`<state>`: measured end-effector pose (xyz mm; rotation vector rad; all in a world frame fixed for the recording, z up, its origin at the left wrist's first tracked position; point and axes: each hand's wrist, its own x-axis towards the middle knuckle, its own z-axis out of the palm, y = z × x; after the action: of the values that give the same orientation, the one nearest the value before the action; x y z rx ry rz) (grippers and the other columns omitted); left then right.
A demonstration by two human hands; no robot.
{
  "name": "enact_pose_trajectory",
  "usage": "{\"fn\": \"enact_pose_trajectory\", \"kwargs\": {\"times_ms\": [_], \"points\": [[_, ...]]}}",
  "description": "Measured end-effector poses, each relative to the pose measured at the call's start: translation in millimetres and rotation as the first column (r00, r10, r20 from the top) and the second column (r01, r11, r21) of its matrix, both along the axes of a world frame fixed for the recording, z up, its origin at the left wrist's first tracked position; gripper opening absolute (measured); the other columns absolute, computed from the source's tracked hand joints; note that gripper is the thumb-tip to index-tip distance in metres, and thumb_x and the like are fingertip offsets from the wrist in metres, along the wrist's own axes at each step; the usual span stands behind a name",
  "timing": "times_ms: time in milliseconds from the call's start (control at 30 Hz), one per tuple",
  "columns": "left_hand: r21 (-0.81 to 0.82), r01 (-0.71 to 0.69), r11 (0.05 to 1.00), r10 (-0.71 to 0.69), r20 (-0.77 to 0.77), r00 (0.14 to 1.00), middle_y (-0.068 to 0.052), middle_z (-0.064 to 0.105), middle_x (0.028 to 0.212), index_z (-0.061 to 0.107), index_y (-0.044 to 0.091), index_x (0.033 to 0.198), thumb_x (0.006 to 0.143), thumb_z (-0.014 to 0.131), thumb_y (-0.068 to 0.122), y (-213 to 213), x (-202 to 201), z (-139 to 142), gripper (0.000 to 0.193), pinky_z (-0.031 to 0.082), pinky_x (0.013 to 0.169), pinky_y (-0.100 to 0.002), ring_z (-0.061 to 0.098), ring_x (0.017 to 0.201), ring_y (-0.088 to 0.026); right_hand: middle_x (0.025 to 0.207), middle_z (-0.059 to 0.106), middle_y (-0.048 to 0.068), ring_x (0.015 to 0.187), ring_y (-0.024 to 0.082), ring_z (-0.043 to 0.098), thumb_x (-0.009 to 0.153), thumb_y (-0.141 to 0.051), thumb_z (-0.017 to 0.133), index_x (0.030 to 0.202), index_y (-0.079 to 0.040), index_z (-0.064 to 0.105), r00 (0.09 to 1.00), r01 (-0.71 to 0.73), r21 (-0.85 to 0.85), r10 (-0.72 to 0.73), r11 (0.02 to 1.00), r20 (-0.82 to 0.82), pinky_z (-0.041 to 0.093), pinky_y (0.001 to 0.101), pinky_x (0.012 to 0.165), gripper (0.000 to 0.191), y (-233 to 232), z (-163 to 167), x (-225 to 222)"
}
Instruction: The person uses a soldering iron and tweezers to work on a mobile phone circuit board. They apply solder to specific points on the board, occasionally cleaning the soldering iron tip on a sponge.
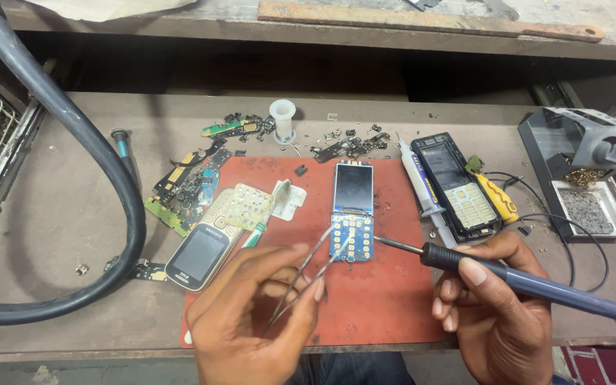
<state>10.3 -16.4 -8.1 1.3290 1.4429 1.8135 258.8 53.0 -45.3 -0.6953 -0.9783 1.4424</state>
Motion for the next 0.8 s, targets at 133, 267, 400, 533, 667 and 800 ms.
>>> {"fn": "enact_pose_trajectory", "kwargs": {"times_ms": [133, 267, 400, 533, 667, 800], "points": [[0.004, -0.006, 1.0, 0.007, -0.171, 0.985, -0.008, 0.071, 0.09, 0.075, -0.004, 0.117, 0.075, 0.078, -0.008, -2.7, 1.5, 5.5, 0.043, 0.053, 0.059, -0.017, 0.067, 0.072, -0.006, 0.077, 0.064, 0.022, 0.062, 0.028, 0.067, 0.099, 0.0, 0.06, 0.11, 0.004, 0.059, 1.0, 0.004, -0.006, -0.004, 1.0, -0.001, 0.052, 0.0297, 0.045, 0.012, -1.0, 0.3, -0.5], [0.027, 0.007, 1.0, -0.001, -0.223, 0.975, -0.005, 0.073, 0.085, 0.075, -0.002, 0.116, 0.075, 0.081, -0.005, -3.0, 2.4, 5.3, 0.041, 0.051, 0.054, -0.016, 0.069, 0.068, -0.004, 0.076, 0.065, 0.022, 0.061, 0.028, 0.068, 0.098, 0.001, 0.062, 0.11, 0.005, 0.06, 0.999, -0.013, 0.013, 0.013, 1.0, -0.03, 0.053, 0.0293, 0.044, 0.013, -2.4, 2.1, -1.9], [0.012, 0.016, 1.0, -0.014, -0.191, 0.982, -0.005, 0.072, 0.081, 0.076, -0.002, 0.115, 0.077, 0.083, -0.004, -3.0, 4.7, 1.8, 0.039, 0.049, 0.052, -0.016, 0.066, 0.065, -0.003, 0.076, 0.066, 0.023, 0.061, 0.028, 0.068, 0.097, 0.002, 0.063, 0.11, 0.006, 0.06, 0.997, -0.043, 0.032, 0.045, 0.999, -0.066, 0.054, 0.0294, 0.044, 0.014, -1.4, 4.1, -2.8], [-0.042, 0.052, 0.998, -0.058, -0.178, 0.982, -0.003, 0.069, 0.075, 0.078, -0.001, 0.114, 0.073, 0.087, -0.002, -1.2, 2.8, -3.0, 0.042, 0.046, 0.051, -0.017, 0.061, 0.061, -0.003, 0.076, 0.066, 0.023, 0.061, 0.028, 0.068, 0.097, 0.002, 0.062, 0.109, 0.006, 0.06, 0.997, -0.044, 0.036, 0.046, 0.998, -0.06, 0.054, 0.029, 0.045, 0.013, -2.1, 4.6, -2.6], [-0.107, 0.111, 0.988, -0.116, -0.034, 0.993, -0.002, 0.067, 0.072, 0.079, 0.0, 0.112, 0.068, 0.091, -0.002, 2.6, 0.8, -8.0, 0.045, 0.045, 0.05, -0.018, 0.06, 0.059, -0.003, 0.077, 0.066, 0.023, 0.062, 0.028, 0.068, 0.097, 0.003, 0.062, 0.109, 0.007, 0.06, 0.996, -0.049, 0.042, 0.052, 0.998, -0.07, 0.054, 0.0294, 0.045, 0.013, -2.2, 3.4, -2.7], [-0.139, 0.19, 0.972, -0.168, 0.152, 0.974, -0.002, 0.069, 0.075, 0.079, 0.0, 0.111, 0.068, 0.091, -0.004, 4.2, 2.4, -10.6, 0.045, 0.049, 0.049, -0.019, 0.066, 0.059, -0.004, 0.078, 0.066, 0.024, 0.062, 0.028, 0.068, 0.097, 0.002, 0.063, 0.108, 0.006, 0.06, 0.997, -0.05, 0.042, 0.053, 0.998, -0.064, 0.054, 0.0295, 0.046, 0.013, -2.3, 3.2, -2.0]]}}
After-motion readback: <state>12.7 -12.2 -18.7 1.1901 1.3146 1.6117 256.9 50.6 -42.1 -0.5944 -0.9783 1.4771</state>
